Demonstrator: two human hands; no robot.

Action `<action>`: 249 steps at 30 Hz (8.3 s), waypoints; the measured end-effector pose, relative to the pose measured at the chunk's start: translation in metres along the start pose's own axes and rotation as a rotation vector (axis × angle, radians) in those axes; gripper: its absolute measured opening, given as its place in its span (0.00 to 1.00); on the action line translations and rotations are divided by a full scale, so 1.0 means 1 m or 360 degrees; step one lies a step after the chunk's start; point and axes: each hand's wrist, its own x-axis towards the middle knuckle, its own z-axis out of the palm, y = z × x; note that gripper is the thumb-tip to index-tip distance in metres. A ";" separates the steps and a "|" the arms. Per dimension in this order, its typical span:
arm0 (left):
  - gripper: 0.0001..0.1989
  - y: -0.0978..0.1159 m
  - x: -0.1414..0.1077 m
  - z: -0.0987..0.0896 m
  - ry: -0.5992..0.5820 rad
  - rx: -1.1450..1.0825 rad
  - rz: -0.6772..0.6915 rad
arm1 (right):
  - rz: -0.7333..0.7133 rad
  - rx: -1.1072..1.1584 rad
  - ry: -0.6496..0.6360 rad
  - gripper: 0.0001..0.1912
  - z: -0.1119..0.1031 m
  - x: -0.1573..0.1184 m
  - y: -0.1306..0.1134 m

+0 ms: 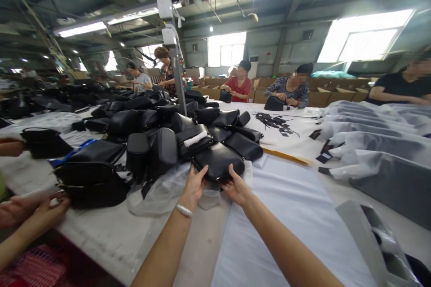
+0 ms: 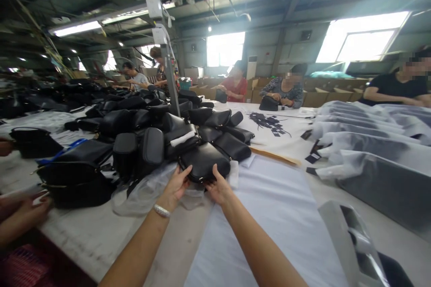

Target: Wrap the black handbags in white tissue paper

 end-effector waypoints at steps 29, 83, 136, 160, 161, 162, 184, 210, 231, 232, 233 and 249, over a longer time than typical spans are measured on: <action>0.29 -0.064 -0.112 0.040 -0.0854 -0.0695 -0.0925 | -0.0563 -0.0234 0.0495 0.29 -0.131 -0.226 -0.021; 0.22 -0.043 -0.155 0.037 -0.0914 0.1973 0.1308 | -0.1558 -0.2254 0.1371 0.13 -0.221 -0.287 -0.056; 0.41 -0.139 -0.130 0.046 -0.1569 0.2386 0.1976 | -0.1164 -0.3309 0.0783 0.15 -0.198 -0.013 -0.201; 0.09 -0.023 -0.044 0.179 -0.1743 0.2705 0.2177 | -0.2413 -0.2929 0.0830 0.15 -0.173 -0.192 -0.091; 0.10 -0.021 -0.045 0.174 -0.1754 0.2709 0.2185 | -0.2334 -0.2932 0.0862 0.19 -0.171 -0.195 -0.092; 0.10 -0.019 -0.048 0.168 -0.1756 0.2719 0.2198 | -0.2253 -0.2932 0.0897 0.24 -0.169 -0.197 -0.094; 0.15 -0.025 -0.120 0.067 -0.1790 0.2393 0.2636 | -0.2385 -0.2864 0.0629 0.26 -0.187 -0.217 -0.077; 0.27 -0.086 -0.151 0.069 -0.1974 0.2587 0.1814 | -0.1529 -0.2798 0.0115 0.13 -0.209 -0.298 -0.041; 0.25 -0.054 -0.149 0.092 -0.2156 0.2470 0.1295 | -0.1088 -0.2778 0.0041 0.08 -0.193 -0.302 -0.030; 0.24 -0.052 -0.149 0.094 -0.2164 0.2481 0.1280 | -0.1112 -0.2806 0.0035 0.08 -0.193 -0.300 -0.031; 0.24 -0.052 -0.150 0.094 -0.2168 0.2494 0.1274 | -0.1166 -0.2845 0.0044 0.08 -0.193 -0.299 -0.030; 0.21 -0.055 -0.146 0.091 -0.2157 0.2473 0.1305 | -0.1678 -0.3123 -0.0009 0.14 -0.229 -0.324 0.035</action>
